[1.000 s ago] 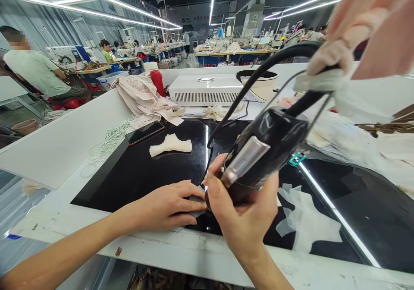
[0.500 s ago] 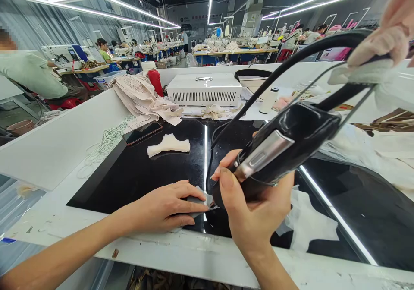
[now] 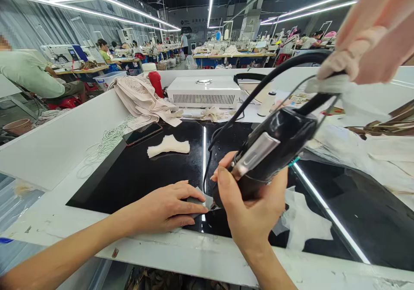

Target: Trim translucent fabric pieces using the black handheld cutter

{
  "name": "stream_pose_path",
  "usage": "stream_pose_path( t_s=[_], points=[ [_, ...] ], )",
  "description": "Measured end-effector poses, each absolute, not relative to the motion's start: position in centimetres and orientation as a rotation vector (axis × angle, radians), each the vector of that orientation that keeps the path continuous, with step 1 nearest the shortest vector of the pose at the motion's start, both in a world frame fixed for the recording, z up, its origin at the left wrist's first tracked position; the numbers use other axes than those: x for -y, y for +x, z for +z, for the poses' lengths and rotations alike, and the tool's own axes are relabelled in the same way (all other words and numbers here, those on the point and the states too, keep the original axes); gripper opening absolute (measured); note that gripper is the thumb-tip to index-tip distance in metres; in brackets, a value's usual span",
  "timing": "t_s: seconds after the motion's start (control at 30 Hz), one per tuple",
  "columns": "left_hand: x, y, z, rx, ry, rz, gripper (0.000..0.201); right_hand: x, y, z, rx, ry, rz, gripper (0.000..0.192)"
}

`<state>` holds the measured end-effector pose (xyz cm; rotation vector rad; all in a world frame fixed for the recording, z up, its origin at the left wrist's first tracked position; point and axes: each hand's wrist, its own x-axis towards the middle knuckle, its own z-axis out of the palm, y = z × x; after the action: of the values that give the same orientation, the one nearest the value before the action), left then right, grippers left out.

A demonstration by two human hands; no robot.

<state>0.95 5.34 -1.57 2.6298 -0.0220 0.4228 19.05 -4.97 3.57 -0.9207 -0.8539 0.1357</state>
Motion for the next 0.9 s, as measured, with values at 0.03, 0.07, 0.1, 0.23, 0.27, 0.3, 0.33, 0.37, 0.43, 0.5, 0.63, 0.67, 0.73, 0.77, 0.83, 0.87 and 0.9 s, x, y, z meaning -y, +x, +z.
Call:
stream_pose_path(
  t_s=[0.03, 0.07, 0.1, 0.23, 0.27, 0.3, 0.33, 0.37, 0.43, 0.5, 0.63, 0.67, 0.73, 0.77, 0.83, 0.87, 0.9],
  points=[
    [-5.3, 0.9, -1.6, 0.02, 2.633, 0.42, 0.03, 5.0, 19.2, 3.6, 0.835, -0.935, 0.115, 0.042],
    [-5.3, 0.9, -1.6, 0.02, 2.636, 0.415, 0.03, 5.0, 19.3, 3.7, 0.816, -0.946, 0.099, 0.047],
    [-5.3, 0.9, -1.5, 0.019, 2.638, 0.411, 0.029, 5.0, 19.4, 3.7, 0.799, -0.953, 0.089, 0.051],
    [-5.2, 0.7, -1.4, 0.007, 2.633, 0.403, 0.029, 5.1, 19.5, 3.7, 0.794, -0.945, 0.091, 0.051],
    [-5.2, 0.7, -1.4, 0.003, 2.633, 0.4, 0.029, 5.1, 19.5, 3.6, 0.799, -0.945, 0.094, 0.047],
    [-5.2, 0.7, -1.4, 0.002, 2.636, 0.396, 0.029, 5.1, 19.5, 3.6, 0.801, -0.949, 0.095, 0.042],
    [-5.2, 0.7, -1.4, 0.001, 2.64, 0.389, 0.029, 5.0, 19.6, 3.5, 0.801, -0.955, 0.097, 0.037],
    [-5.2, 0.7, -1.4, -0.001, 2.645, 0.387, 0.029, 5.0, 19.6, 3.4, 0.8, -0.96, 0.103, 0.034],
    [-5.2, 0.7, -1.5, -0.009, 2.648, 0.388, 0.029, 5.0, 19.9, 3.4, 0.804, -0.964, 0.11, 0.033],
    [-5.2, 0.7, -1.5, -0.016, 2.639, 0.394, 0.029, 5.1, 20.2, 3.5, 0.808, -0.965, 0.089, 0.035],
    [-5.2, 0.8, -1.3, -0.009, 2.631, 0.377, 0.029, 5.2, 20.8, 3.8, 0.759, -0.968, -0.007, 0.039],
    [-5.2, 0.8, -1.3, -0.005, 2.633, 0.371, 0.029, 5.2, 20.8, 3.9, 0.748, -0.965, -0.01, 0.039],
    [-5.2, 0.8, -1.3, -0.004, 2.635, 0.366, 0.029, 5.2, 20.9, 3.9, 0.742, -0.956, -0.006, 0.04],
    [-5.3, 0.8, -1.3, -0.006, 2.635, 0.368, 0.029, 5.2, 21.0, 3.9, 0.748, -0.949, -0.006, 0.042],
    [-5.3, 0.7, -1.3, -0.006, 2.635, 0.376, 0.029, 5.2, 21.0, 3.7, 0.764, -0.94, -0.004, 0.045],
    [-5.3, 0.7, -1.3, -0.005, 2.635, 0.382, 0.03, 5.2, 21.1, 3.6, 0.775, -0.944, 0.002, 0.044],
    [-5.3, 0.7, -1.3, -0.001, 2.636, 0.385, 0.03, 5.2, 21.1, 3.4, 0.785, -0.956, 0.009, 0.041]
  ],
)
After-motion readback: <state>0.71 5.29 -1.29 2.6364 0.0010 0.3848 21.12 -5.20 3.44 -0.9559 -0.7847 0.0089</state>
